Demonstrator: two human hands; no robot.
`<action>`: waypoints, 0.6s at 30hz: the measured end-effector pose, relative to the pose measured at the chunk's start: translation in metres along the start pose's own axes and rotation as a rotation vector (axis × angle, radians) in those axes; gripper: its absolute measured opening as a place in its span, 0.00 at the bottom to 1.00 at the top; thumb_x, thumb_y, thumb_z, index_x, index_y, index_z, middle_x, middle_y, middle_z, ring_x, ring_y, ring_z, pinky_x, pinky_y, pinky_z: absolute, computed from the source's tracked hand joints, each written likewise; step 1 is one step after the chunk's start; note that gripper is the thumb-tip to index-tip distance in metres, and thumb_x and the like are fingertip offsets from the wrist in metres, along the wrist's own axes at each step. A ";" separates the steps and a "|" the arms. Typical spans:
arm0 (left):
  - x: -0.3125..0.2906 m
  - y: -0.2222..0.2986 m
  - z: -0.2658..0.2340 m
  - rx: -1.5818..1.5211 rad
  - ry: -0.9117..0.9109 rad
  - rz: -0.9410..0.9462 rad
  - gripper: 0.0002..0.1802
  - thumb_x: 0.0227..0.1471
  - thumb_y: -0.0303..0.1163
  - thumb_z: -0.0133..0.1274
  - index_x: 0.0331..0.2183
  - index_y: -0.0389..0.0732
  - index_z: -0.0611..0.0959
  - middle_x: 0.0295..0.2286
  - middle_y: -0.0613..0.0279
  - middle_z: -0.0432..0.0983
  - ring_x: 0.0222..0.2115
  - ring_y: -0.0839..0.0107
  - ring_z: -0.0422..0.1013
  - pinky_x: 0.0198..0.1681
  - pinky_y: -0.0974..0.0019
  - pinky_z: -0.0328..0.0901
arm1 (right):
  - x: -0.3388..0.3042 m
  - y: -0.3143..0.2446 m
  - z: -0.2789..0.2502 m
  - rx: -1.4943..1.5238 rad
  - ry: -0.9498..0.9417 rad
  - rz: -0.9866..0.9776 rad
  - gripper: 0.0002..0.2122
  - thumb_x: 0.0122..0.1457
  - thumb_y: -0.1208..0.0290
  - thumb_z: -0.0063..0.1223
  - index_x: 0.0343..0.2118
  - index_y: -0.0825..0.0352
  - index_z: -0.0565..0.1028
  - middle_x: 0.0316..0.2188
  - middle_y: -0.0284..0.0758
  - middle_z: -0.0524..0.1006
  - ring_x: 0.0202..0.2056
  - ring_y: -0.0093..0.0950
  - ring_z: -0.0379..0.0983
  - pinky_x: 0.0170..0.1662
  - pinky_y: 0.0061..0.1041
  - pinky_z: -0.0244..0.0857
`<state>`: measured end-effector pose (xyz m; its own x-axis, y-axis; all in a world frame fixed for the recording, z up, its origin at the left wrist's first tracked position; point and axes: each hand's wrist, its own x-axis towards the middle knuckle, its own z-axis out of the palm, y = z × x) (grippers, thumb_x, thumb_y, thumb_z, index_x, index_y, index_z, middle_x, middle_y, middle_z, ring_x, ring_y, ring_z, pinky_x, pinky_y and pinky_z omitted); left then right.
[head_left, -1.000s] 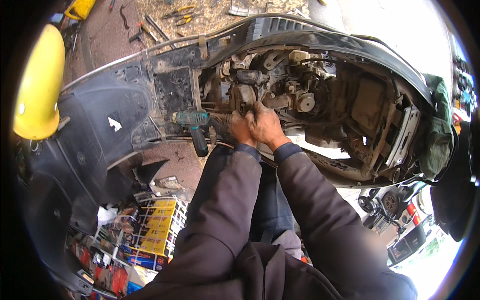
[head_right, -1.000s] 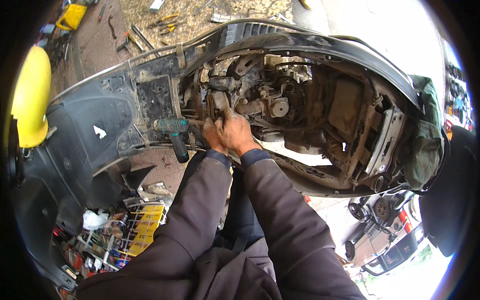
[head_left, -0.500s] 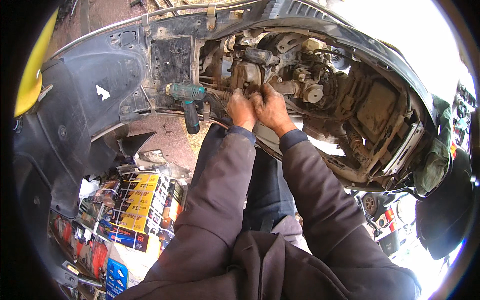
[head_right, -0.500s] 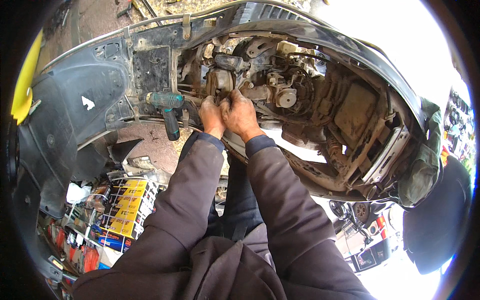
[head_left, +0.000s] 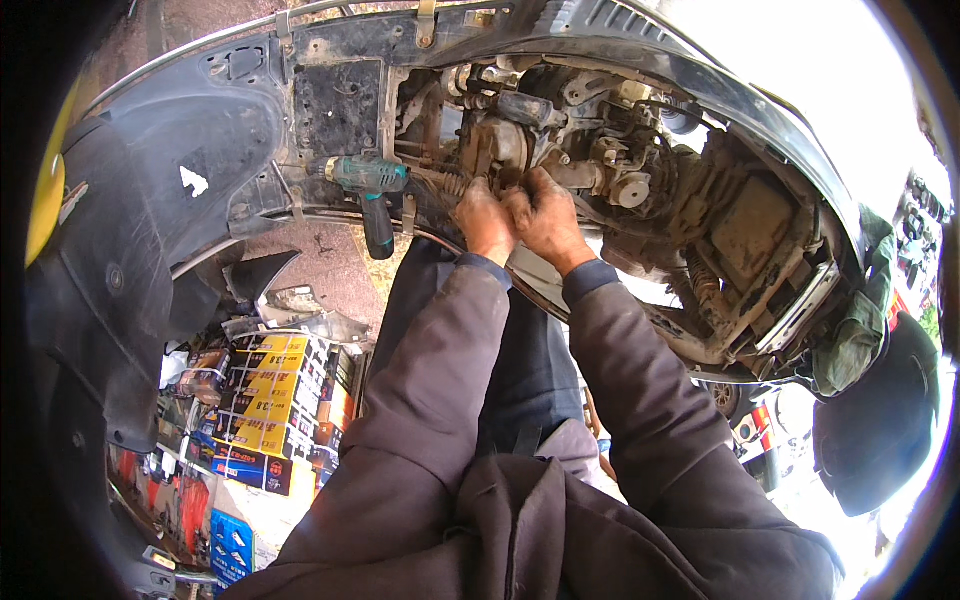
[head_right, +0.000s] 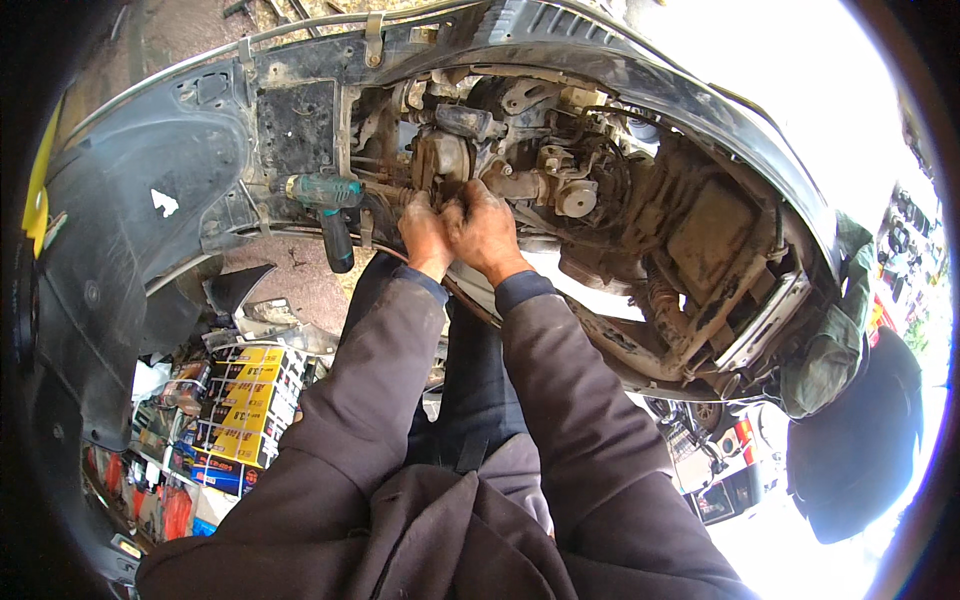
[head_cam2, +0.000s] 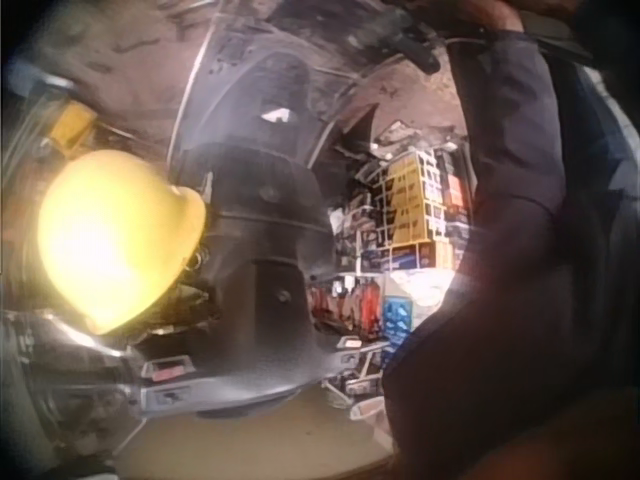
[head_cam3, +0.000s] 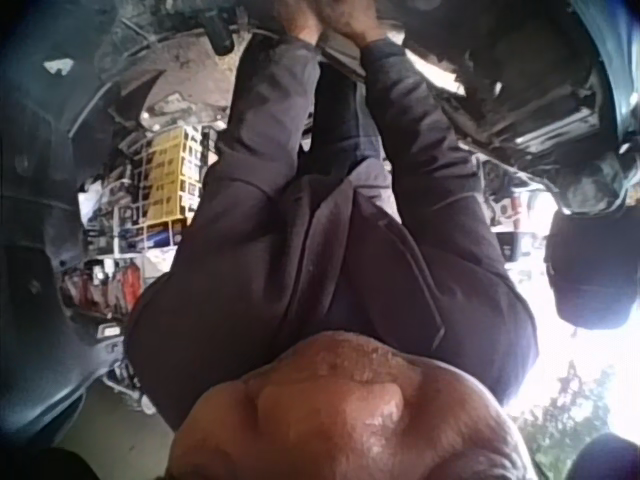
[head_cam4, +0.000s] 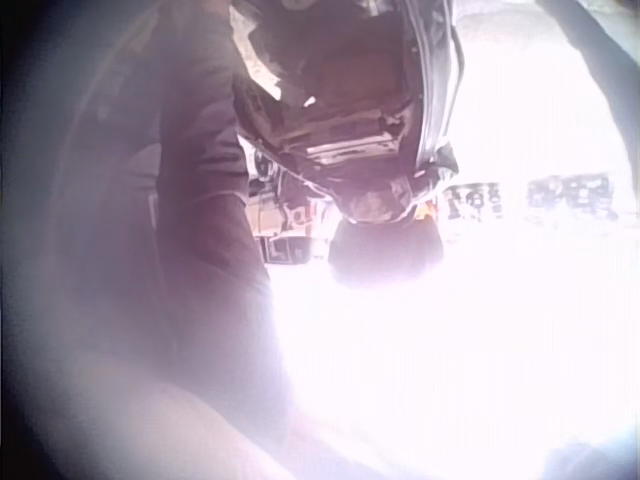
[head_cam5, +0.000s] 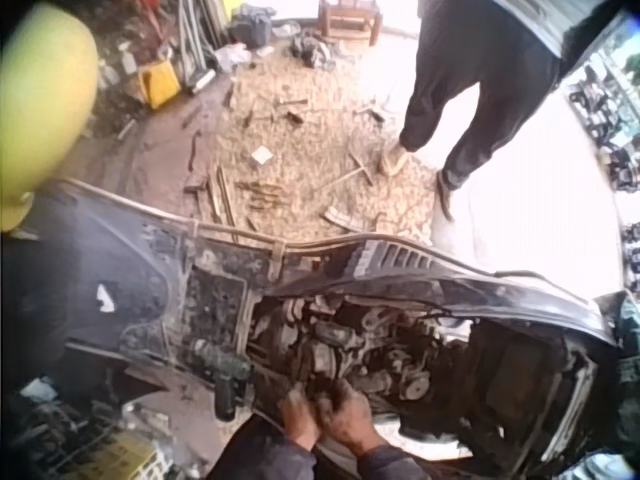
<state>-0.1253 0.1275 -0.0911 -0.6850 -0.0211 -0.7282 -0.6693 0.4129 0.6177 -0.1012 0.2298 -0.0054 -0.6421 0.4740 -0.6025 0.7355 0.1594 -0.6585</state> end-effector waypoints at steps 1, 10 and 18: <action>-0.003 0.006 -0.002 0.096 -0.017 0.079 0.11 0.42 0.29 0.58 0.27 0.32 0.78 0.27 0.39 0.78 0.30 0.45 0.75 0.34 0.52 0.67 | 0.000 0.001 0.000 0.018 -0.003 -0.018 0.13 0.58 0.66 0.49 0.37 0.73 0.72 0.33 0.52 0.77 0.37 0.49 0.74 0.40 0.37 0.66; -0.037 0.030 -0.013 0.077 -0.156 0.194 0.07 0.52 0.28 0.51 0.27 0.33 0.76 0.26 0.59 0.76 0.26 0.66 0.70 0.32 0.58 0.67 | -0.008 0.008 0.004 0.173 -0.017 0.088 0.08 0.60 0.71 0.50 0.37 0.72 0.72 0.29 0.40 0.77 0.31 0.25 0.71 0.38 0.26 0.67; -0.039 0.041 -0.020 0.284 -0.138 0.418 0.09 0.50 0.27 0.54 0.26 0.34 0.72 0.21 0.44 0.72 0.21 0.51 0.69 0.27 0.55 0.63 | -0.003 0.006 0.005 0.248 0.008 0.080 0.06 0.56 0.73 0.53 0.33 0.71 0.74 0.27 0.44 0.78 0.28 0.36 0.76 0.34 0.31 0.68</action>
<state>-0.1313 0.1272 -0.0318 -0.8199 0.3104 -0.4810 -0.2293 0.5918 0.7728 -0.0964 0.2246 -0.0097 -0.5819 0.4832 -0.6542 0.7076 -0.0958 -0.7001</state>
